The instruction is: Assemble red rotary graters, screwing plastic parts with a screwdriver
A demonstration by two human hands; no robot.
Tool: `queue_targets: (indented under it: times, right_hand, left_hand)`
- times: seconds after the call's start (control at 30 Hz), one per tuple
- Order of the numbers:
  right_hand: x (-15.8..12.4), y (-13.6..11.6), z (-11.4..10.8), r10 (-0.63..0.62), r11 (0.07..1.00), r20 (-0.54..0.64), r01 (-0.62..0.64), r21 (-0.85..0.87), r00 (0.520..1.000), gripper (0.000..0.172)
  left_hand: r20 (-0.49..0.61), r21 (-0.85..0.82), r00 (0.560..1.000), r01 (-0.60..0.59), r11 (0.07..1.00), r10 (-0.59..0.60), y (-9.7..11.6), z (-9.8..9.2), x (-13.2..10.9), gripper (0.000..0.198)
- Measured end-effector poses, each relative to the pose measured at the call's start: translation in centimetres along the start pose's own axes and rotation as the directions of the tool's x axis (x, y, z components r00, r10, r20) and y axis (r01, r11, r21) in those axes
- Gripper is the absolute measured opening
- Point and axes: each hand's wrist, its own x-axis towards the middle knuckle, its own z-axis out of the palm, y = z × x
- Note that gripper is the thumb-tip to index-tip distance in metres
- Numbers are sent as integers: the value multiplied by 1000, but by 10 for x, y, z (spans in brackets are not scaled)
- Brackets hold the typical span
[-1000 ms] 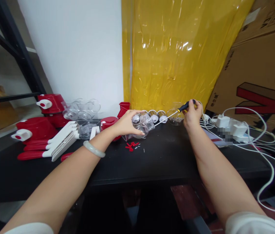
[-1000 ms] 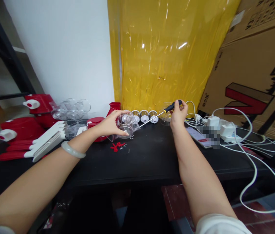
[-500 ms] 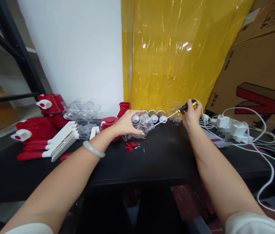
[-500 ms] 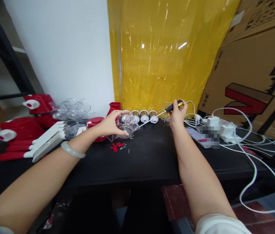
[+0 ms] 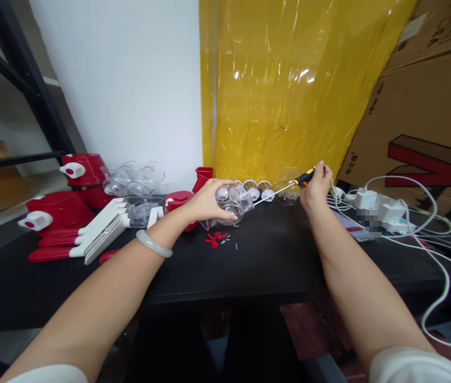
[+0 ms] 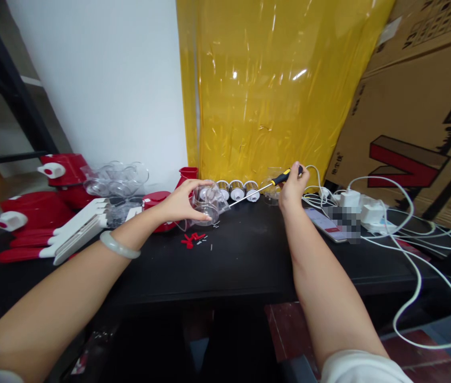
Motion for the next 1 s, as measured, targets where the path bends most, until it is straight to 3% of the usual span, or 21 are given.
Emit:
queue_targets:
  times: [0.17, 0.3, 0.43, 0.53, 0.73, 1.0]
  right_hand:
    - [2, 2, -2, -51, 999, -2, 51, -2, 999, 38]
    - [8, 4, -3, 69, 996, 23, -70, 50, 997, 24]
    - [8, 4, -4, 119, 991, 67, -123, 60, 991, 28]
    - [6, 5, -3, 86, 996, 15, -87, 31, 996, 32]
    - [3, 7, -2, -45, 997, 26, 47, -58, 999, 44]
    - [5, 3, 0, 101, 994, 71, -103, 35, 992, 25]
  left_hand:
    - [-3, -5, 1000, 5, 1000, -5, 0, 0, 0, 86]
    - [4, 1, 1000, 6, 1000, -6, -2, 0, 0, 86]
    - [6, 5, 1000, 8, 1000, -8, -1, 0, 0, 86]
    - [12, 3, 1000, 6, 1000, -6, 0, 0, 0, 87]
    - [14, -3, 1000, 19, 1000, -19, 2, -1, 0, 87]
    - [14, 1, 1000, 14, 1000, -14, 1, 0, 0, 88]
